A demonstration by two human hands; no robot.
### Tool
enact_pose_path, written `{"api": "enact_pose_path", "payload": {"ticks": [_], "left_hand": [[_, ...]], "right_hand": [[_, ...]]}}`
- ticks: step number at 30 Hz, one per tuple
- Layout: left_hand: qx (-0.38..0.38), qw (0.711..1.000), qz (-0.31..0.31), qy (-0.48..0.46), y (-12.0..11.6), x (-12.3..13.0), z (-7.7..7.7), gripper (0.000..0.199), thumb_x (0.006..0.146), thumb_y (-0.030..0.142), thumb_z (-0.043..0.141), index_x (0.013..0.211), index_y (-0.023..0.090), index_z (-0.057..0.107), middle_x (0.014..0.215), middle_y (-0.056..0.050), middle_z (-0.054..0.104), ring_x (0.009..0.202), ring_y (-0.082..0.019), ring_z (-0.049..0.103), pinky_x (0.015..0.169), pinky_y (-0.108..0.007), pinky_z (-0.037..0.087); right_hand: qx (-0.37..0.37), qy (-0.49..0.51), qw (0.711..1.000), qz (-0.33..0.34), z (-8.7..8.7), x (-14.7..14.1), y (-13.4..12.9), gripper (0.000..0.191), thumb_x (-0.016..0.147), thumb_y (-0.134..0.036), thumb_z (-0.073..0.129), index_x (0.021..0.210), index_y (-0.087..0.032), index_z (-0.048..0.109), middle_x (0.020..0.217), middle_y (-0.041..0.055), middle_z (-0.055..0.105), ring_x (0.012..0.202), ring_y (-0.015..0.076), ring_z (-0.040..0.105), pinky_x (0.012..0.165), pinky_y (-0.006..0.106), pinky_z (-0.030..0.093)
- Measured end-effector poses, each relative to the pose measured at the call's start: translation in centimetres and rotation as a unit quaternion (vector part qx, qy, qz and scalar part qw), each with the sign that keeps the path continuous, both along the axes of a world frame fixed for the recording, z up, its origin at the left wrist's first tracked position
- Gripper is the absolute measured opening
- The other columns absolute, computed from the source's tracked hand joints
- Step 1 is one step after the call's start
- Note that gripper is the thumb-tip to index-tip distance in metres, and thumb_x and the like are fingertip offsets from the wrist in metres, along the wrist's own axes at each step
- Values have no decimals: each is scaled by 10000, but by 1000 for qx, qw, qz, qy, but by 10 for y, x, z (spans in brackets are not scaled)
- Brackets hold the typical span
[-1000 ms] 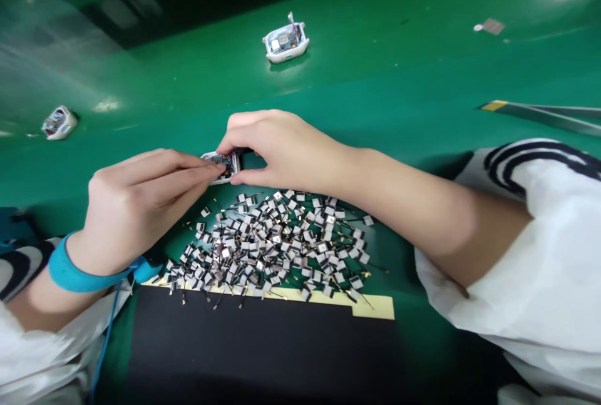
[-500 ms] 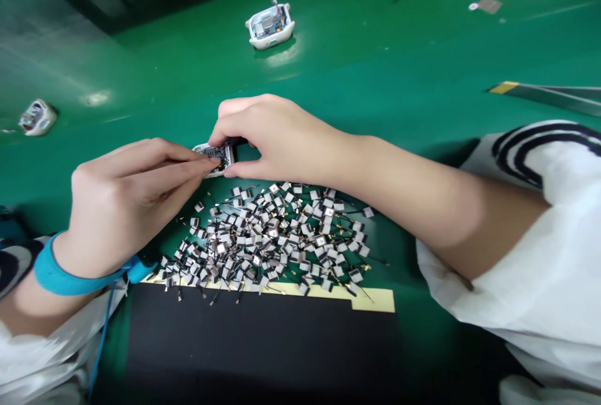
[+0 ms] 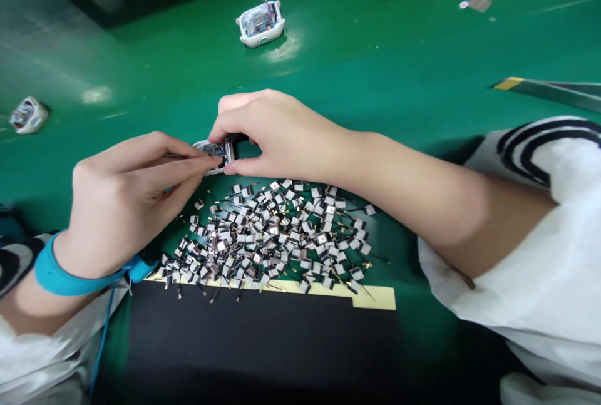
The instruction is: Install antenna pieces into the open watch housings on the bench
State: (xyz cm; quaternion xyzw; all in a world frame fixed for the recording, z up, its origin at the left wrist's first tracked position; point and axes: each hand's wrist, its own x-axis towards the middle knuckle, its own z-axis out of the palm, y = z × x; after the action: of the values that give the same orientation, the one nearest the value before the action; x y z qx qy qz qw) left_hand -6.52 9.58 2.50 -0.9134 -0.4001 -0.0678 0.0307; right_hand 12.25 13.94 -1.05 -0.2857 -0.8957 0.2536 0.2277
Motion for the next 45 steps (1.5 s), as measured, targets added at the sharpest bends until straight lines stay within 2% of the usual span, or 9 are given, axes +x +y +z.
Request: {"api": "enact_pose_path", "payload": {"ticks": [15, 19, 22, 26, 30, 32, 35, 41, 45], "left_hand": [[-9, 1000, 8, 0, -1, 0, 0, 211, 855, 222, 387, 920, 236, 587, 857, -14, 583, 743, -150, 554, 608, -282, 459], [-8, 1000, 8, 2, -1, 0, 0, 210, 855, 223, 387, 917, 237, 587, 849, -14, 588, 741, -152, 556, 599, -285, 459], [-12, 1000, 13, 0, -1, 0, 0, 213, 854, 224, 390, 919, 231, 593, 843, -20, 592, 743, -159, 559, 602, -294, 459], [-24, 999, 20, -12, -1, 0, -2, 223, 853, 235, 396, 902, 198, 611, 834, -43, 594, 755, -173, 561, 608, -301, 457], [-6, 1000, 4, -20, 1, 0, -4, 213, 843, 241, 419, 869, 196, 625, 812, -42, 592, 735, -168, 554, 595, -284, 452], [1, 1000, -2, -14, 1, 0, -5, 218, 844, 234, 412, 860, 201, 627, 811, -39, 588, 732, -166, 550, 592, -277, 448], [3, 1000, -5, -4, 2, 0, -5, 243, 850, 227, 388, 838, 203, 629, 802, -35, 582, 726, -161, 542, 593, -269, 443], [5, 1000, -16, 4, 2, -1, -5, 246, 841, 203, 370, 817, 203, 615, 773, -29, 562, 709, -150, 526, 590, -259, 436], [-12, 1000, -13, 0, 3, -1, -5, 264, 829, 186, 359, 715, 179, 597, 773, -43, 561, 730, -167, 544, 596, -281, 447]], "right_hand": [[-9, 10, 1000, 3, -2, 0, 1, 233, 736, -290, 593, 950, -197, 593, 934, 16, 576, 818, 133, 535, 682, 241, 431], [-3, 23, 1000, -1, 0, 4, 2, 204, 835, -255, 452, 982, -188, 577, 966, 22, 563, 902, 134, 524, 771, 263, 428], [18, 40, 998, -46, 5, 10, 0, 235, 861, -220, 394, 1020, -210, 567, 1001, 17, 540, 972, 142, 496, 813, 283, 417], [50, 48, 990, -126, 17, 13, -10, 249, 813, -259, 503, 1043, -209, 583, 846, 19, 570, 827, 126, 534, 734, 256, 445], [35, 133, 974, -180, 23, 5, -21, 98, 706, -280, 631, 765, -202, 642, 738, -16, 627, 684, 111, 582, 604, 215, 489], [13, 171, 970, -171, 21, -1, -24, 108, 693, -279, 641, 655, -182, 615, 724, -12, 639, 692, 124, 602, 585, 214, 507], [6, 177, 970, -165, 16, -6, -24, 126, 698, -274, 636, 628, -178, 595, 696, -9, 639, 677, 133, 608, 570, 232, 509], [63, 158, 974, -151, 12, -7, -24, 91, 727, -250, 613, 656, -203, 581, 683, -24, 637, 670, 124, 598, 560, 241, 471], [114, 137, 976, -126, 11, -9, -25, 76, 723, -223, 620, 682, -171, 583, 678, -19, 628, 631, 101, 578, 516, 220, 436]]}}
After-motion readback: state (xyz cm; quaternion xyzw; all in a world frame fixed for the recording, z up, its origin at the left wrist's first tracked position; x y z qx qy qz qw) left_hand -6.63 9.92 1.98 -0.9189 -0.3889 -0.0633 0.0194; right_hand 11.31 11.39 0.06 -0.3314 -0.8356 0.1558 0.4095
